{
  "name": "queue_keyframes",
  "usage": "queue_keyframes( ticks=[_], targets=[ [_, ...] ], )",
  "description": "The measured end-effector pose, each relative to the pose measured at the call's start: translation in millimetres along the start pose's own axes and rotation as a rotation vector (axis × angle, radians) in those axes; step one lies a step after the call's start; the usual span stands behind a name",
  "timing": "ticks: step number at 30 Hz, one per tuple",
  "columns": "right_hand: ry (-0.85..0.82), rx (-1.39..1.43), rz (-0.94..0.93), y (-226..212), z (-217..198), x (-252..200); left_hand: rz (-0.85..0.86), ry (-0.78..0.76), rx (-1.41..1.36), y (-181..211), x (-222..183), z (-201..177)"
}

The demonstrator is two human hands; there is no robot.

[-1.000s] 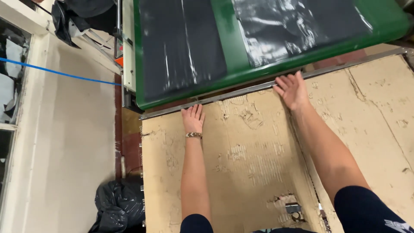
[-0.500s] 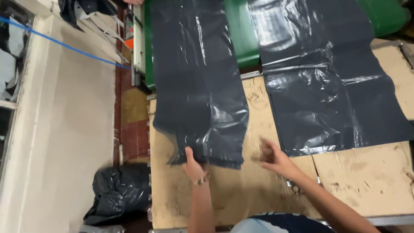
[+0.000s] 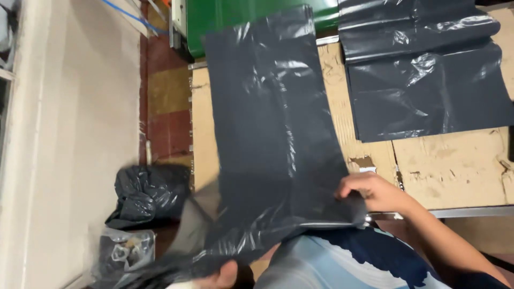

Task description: Folding and stacking plastic bags from a production line into a crate

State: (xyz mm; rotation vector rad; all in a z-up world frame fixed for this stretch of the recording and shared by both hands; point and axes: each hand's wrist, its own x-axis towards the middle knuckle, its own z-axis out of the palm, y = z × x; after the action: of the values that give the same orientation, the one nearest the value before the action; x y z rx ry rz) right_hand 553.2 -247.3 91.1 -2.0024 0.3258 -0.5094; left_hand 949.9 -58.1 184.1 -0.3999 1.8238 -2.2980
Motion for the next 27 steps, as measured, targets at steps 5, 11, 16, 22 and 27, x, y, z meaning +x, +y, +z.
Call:
queue_keyframes(
  ticks=[5, 11, 16, 22, 27],
  targets=[
    [0.225, 0.311, -0.030, 174.6, -11.2, -70.3, -2.207, -0.414, -1.380, 66.4, 47.4, 66.5],
    [0.774, 0.598, 0.693, 230.3, -52.4, 96.8, -1.670, -0.656, -1.310, 128.4, 15.0, 152.9],
    [0.688, 0.467, 0.833, 222.0, -25.2, 93.0, -1.643, -1.593, -1.428, 217.1, -8.8, 31.8],
    [0.590, 0.255, 0.869, 221.0, 3.7, 31.1, -1.796, -1.897, -1.534, 279.6, -17.9, -50.4],
    [0.432, -0.120, 1.007, 227.9, 1.3, 20.6, -1.698, -1.982, -1.510, 259.9, -3.5, -50.9]
  ],
)
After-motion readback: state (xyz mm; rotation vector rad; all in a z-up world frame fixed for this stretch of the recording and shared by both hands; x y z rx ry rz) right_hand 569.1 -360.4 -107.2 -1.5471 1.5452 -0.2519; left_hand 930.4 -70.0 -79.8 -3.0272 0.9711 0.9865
